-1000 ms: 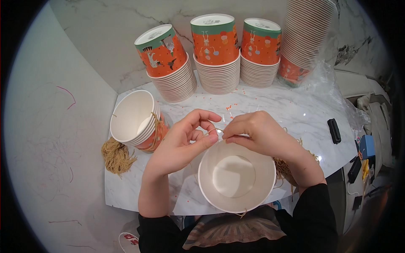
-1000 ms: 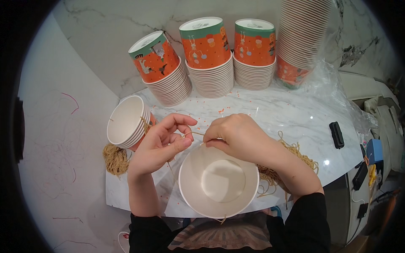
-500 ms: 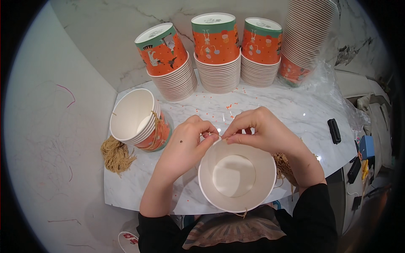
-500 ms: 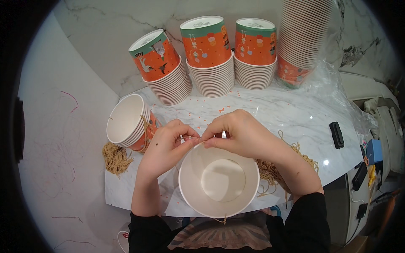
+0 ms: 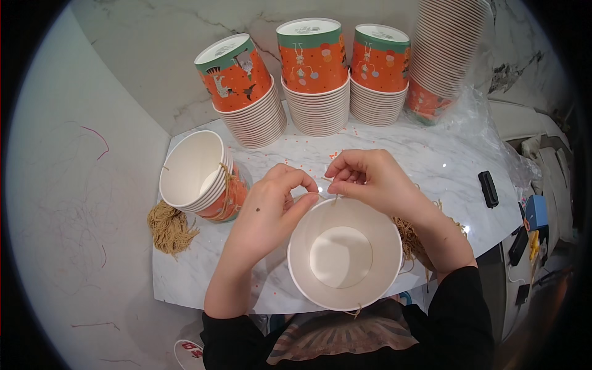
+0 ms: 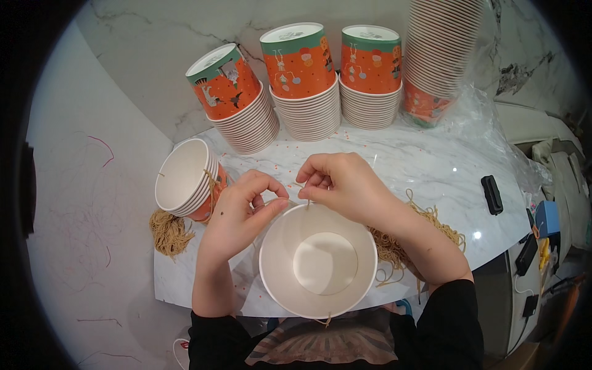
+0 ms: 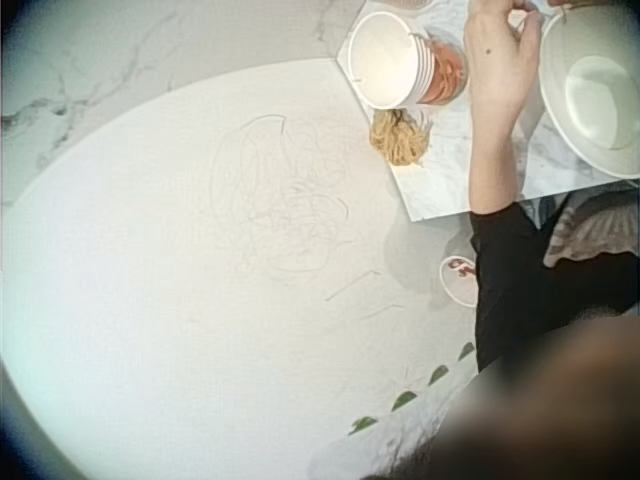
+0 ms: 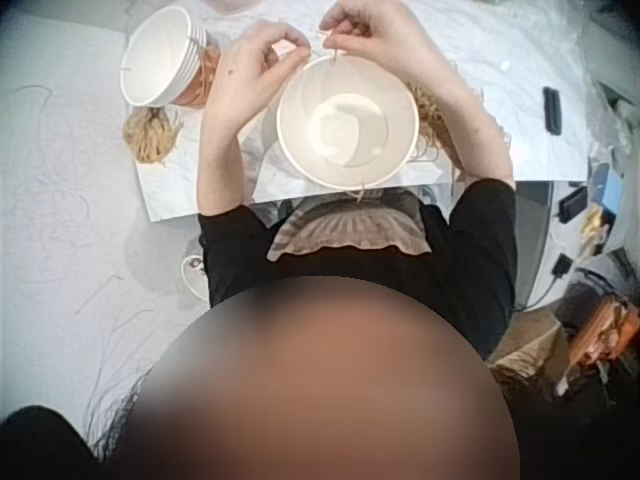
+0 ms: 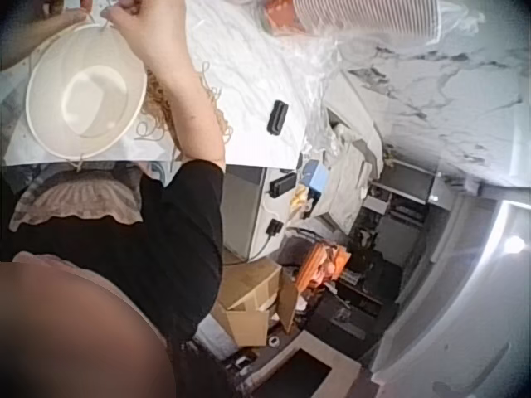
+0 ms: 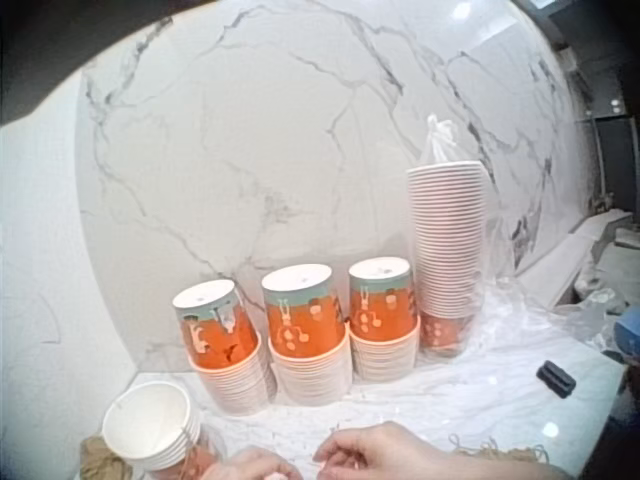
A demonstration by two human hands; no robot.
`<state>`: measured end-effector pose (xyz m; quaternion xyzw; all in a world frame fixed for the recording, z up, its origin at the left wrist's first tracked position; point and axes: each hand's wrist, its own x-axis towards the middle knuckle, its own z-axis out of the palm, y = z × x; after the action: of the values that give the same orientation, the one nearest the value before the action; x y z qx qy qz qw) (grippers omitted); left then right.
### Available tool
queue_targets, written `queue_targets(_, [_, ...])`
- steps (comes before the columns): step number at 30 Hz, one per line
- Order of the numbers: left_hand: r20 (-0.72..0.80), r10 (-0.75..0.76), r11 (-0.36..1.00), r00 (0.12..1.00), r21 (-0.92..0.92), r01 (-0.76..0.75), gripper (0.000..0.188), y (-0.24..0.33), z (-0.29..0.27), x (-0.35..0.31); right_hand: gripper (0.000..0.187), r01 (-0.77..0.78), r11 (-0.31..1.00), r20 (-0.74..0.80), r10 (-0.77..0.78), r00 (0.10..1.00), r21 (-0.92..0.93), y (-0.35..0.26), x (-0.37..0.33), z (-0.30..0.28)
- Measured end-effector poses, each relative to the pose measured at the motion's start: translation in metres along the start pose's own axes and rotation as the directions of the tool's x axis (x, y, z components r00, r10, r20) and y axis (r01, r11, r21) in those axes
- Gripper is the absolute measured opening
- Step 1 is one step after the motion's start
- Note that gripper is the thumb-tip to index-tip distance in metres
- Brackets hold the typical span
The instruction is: Threading thin elastic bands through pre-punched holes in paper cups for assembly.
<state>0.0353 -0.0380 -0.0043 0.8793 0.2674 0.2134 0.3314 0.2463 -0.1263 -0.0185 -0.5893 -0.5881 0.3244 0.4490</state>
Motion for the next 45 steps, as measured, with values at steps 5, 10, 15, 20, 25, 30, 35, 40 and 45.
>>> queue_targets(5, [-0.035, 0.002, 0.993, 0.999, -0.121, -0.006, 0.017, -0.003, 0.004, 0.005, 0.014, -0.003, 0.998, 0.022, 0.005, 1.0, -0.062, -0.007, -0.003, -0.001])
queue_targets(10, [0.042, -0.08, 0.966, 0.996, -0.244, 0.088, 0.013, -0.006, 0.006, 0.007, 0.013, 0.007, 0.997, 0.032, -0.004, 0.999, -0.082, -0.009, -0.004, 0.0])
queue_targets(15, [0.058, -0.084, 0.955, 0.995, -0.279, 0.097, 0.01, -0.011, 0.009, 0.012, 0.013, 0.028, 0.994, 0.026, -0.026, 0.999, -0.103, -0.011, -0.005, 0.001])
queue_targets(20, [0.125, -0.12, 0.909, 0.985, -0.386, 0.16, 0.011, -0.02, 0.01, 0.015, 0.015, 0.041, 0.991, 0.048, -0.035, 0.998, -0.127, -0.009, -0.004, 0.001])
queue_targets(25, [0.092, -0.114, 0.884, 0.989, -0.445, 0.143, 0.015, -0.021, 0.012, 0.015, 0.017, 0.129, 0.976, 0.066, -0.119, 0.991, -0.174, -0.007, -0.005, -0.002])
queue_targets(30, [0.15, -0.14, 0.902, 0.979, -0.389, 0.188, 0.022, -0.018, 0.01, 0.015, 0.017, 0.11, 0.991, 0.009, -0.11, 0.994, -0.077, -0.003, -0.004, -0.002])
queue_targets(35, [0.175, -0.121, 0.876, 0.977, -0.444, 0.188, 0.032, -0.02, 0.012, 0.014, 0.018, 0.149, 0.986, -0.039, -0.152, 0.988, -0.073, -0.007, -0.006, 0.003])
queue_targets(40, [0.146, -0.094, 0.881, 0.985, -0.448, 0.15, 0.031, -0.018, 0.012, 0.016, 0.019, 0.21, 0.975, -0.063, -0.215, 0.975, -0.075, -0.006, -0.007, 0.006])
queue_targets(45, [0.157, -0.094, 0.881, 0.983, -0.446, 0.156, 0.03, -0.022, 0.014, 0.017, 0.019, 0.211, 0.972, -0.045, -0.217, 0.975, -0.108, -0.006, -0.007, 0.005])
